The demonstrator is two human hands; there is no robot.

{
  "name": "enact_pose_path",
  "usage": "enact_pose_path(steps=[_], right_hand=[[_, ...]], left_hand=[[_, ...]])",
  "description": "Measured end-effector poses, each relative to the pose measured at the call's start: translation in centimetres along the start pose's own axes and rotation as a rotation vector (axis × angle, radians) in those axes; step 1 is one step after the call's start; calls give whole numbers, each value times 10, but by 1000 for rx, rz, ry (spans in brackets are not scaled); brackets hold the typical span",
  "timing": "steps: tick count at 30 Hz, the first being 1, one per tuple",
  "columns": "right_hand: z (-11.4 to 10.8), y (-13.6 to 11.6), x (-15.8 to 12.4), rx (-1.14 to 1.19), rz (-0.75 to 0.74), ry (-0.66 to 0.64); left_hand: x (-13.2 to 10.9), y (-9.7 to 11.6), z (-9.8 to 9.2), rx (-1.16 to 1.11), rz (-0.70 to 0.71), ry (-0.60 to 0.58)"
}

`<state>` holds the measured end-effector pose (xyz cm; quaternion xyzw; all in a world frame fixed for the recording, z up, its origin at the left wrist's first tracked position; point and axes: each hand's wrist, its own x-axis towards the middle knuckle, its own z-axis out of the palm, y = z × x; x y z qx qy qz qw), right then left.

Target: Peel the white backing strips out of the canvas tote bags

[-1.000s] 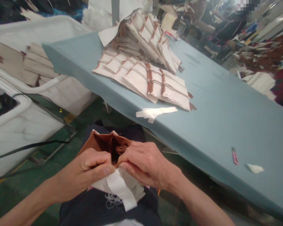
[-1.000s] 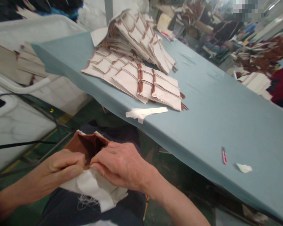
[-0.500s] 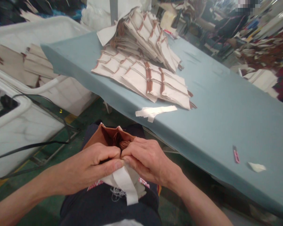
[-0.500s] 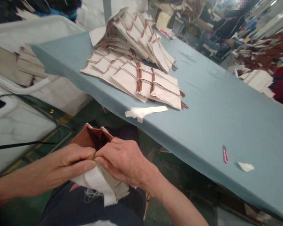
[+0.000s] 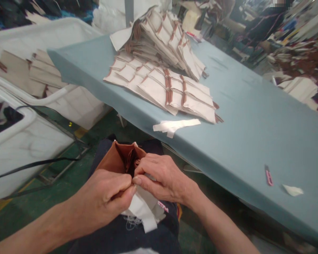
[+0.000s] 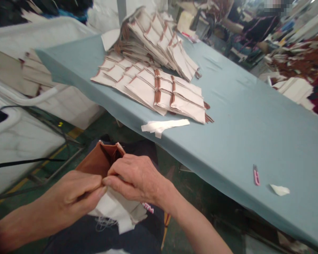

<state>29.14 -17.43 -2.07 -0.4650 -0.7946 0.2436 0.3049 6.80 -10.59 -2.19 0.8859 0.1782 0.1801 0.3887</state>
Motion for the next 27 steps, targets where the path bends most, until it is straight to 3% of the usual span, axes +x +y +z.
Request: enact_pose_path(steps=[10, 17, 27], right_hand=[[4, 5, -5, -13, -8, 10], [10, 9, -2, -186, 51, -30], [-7, 3, 1, 33, 37, 34]], left_hand=[[-2, -11, 2, 198, 83, 104], [3, -22, 4, 390, 52, 157], [4, -16, -8, 255, 155, 136]])
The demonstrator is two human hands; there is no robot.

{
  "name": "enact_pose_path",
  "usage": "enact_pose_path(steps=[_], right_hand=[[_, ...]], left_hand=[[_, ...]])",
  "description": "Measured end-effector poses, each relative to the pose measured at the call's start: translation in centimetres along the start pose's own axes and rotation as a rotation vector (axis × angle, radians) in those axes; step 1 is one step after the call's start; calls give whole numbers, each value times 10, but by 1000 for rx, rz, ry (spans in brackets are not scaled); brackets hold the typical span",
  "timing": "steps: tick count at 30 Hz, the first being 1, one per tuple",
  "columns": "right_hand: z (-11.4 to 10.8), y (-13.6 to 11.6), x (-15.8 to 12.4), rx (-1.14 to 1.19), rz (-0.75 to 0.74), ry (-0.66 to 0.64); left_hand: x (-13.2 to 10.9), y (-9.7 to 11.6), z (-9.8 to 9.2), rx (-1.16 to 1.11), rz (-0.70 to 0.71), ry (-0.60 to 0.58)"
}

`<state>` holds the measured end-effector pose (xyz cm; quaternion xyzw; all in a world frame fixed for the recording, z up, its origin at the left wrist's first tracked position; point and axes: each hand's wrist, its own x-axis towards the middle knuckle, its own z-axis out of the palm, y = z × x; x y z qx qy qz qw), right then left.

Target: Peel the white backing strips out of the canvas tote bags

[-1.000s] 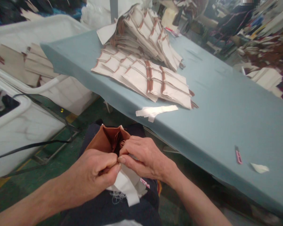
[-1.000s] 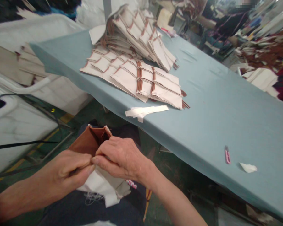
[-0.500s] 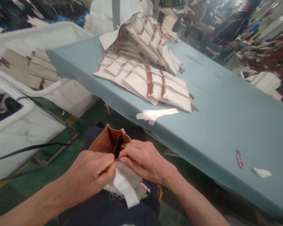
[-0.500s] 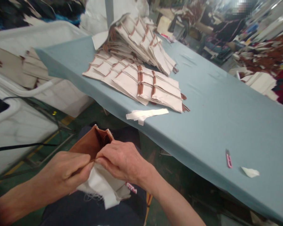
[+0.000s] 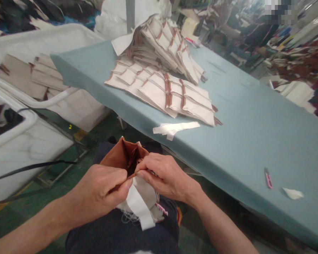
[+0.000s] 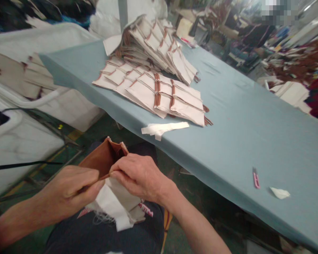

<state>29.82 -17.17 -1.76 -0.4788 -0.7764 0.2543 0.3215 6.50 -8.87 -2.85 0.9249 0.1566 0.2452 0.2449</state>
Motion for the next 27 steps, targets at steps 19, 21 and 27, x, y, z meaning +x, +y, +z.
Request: enact_pose_path(steps=[19, 21, 27], right_hand=[[-24, -4, 25, 299, 115, 13], [-24, -4, 26, 295, 124, 0], [-22, -5, 27, 278, 135, -3]], left_hand=[[25, -15, -35, -624, -424, -411], [26, -15, -35, -659, -415, -413], [30, -11, -37, -784, -471, -400]])
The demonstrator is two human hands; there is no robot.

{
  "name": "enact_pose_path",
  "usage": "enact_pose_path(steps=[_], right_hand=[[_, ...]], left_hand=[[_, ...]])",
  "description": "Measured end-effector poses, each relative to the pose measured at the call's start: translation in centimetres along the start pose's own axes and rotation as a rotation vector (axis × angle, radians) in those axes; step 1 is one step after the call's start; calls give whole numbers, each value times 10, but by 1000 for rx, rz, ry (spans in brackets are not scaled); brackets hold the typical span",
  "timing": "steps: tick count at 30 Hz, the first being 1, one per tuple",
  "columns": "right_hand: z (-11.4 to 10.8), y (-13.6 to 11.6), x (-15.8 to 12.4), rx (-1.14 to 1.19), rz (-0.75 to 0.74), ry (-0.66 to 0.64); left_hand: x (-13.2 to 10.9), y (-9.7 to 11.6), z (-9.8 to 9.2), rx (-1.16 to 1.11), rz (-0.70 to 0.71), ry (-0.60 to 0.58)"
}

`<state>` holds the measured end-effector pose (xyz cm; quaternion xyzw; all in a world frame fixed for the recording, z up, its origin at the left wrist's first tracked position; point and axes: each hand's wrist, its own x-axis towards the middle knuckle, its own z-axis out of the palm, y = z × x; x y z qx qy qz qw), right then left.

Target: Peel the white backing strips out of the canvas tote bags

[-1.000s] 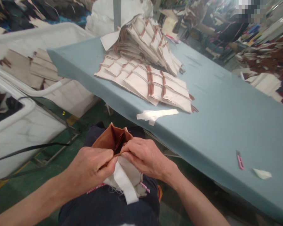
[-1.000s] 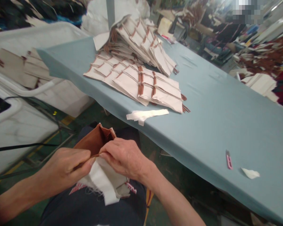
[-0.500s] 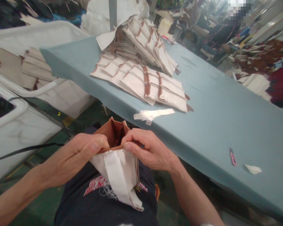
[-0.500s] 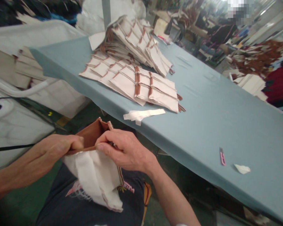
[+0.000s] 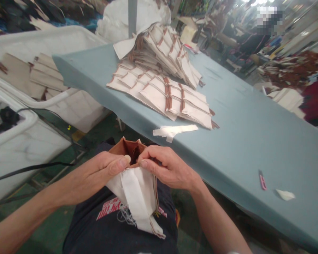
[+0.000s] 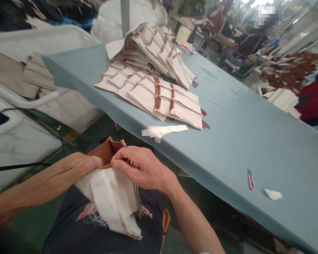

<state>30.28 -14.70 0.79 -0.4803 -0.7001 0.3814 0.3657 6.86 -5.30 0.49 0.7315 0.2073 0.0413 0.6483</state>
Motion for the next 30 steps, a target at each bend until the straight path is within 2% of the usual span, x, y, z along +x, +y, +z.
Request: enact_pose_path(steps=[6, 11, 14, 18, 23, 26, 30], right_hand=[[2, 0, -2, -33, -12, 8], [3, 1, -3, -47, -31, 1], [3, 2, -5, -63, -35, -6], [4, 5, -9, -114, -9, -36], [6, 8, -12, -175, -6, -32], [7, 9, -12, -192, -3, -6], [7, 10, -13, -196, -24, 4]], left_hand=[[1, -6, 1, -171, -111, -42], [-1, -9, 4, -190, -118, -97], [-2, -3, 6, -76, -55, -86], [-4, 0, 8, 233, 63, -11], [-6, -10, 15, 529, 193, 153], [-7, -15, 21, 535, 206, 210], [-9, -14, 22, 391, 141, 112]])
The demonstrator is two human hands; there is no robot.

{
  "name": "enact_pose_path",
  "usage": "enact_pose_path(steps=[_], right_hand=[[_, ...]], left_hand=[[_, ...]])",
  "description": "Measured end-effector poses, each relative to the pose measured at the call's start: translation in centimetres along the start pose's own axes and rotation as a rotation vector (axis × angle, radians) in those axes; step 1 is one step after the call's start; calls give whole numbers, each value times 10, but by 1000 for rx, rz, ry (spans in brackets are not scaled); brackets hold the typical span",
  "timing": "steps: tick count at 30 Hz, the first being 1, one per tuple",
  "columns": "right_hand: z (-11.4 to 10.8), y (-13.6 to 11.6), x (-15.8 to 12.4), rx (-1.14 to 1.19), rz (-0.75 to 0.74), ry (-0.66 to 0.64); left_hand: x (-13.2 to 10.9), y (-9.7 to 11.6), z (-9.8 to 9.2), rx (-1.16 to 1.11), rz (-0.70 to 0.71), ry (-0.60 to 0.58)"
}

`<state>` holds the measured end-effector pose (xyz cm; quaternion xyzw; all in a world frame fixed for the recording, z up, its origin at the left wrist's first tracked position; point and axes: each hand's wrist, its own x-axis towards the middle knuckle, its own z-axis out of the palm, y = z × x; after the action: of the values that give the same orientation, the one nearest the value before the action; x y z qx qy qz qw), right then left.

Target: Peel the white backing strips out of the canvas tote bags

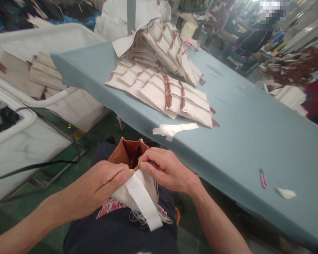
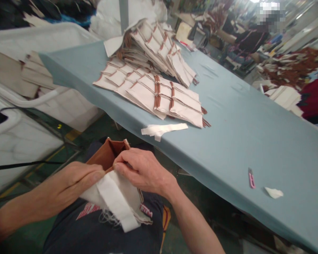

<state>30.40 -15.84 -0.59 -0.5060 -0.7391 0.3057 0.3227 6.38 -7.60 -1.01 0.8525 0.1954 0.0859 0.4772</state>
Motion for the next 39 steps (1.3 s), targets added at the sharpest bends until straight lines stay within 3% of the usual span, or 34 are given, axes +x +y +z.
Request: enact_pose_path(steps=[6, 8, 12, 15, 25, 30, 39], right_hand=[[1, -1, -4, -10, -5, 29], [1, -1, -4, -14, -5, 32], [2, -1, -2, -7, 34, 27], [2, -4, 1, 7, 44, 43], [21, -7, 15, -214, -106, -53], [21, 0, 6, -115, -244, 42], [18, -1, -11, -152, -266, 84]], left_hand=[[2, 5, -4, -110, -71, -92], [3, 3, 1, -8, -2, -24], [1, -2, 13, 299, 197, 242], [-1, -3, 18, 398, 267, 301], [4, 9, 10, 153, 154, 206], [0, 16, 11, 20, 164, 145], [-16, 21, 13, 105, 143, 138]])
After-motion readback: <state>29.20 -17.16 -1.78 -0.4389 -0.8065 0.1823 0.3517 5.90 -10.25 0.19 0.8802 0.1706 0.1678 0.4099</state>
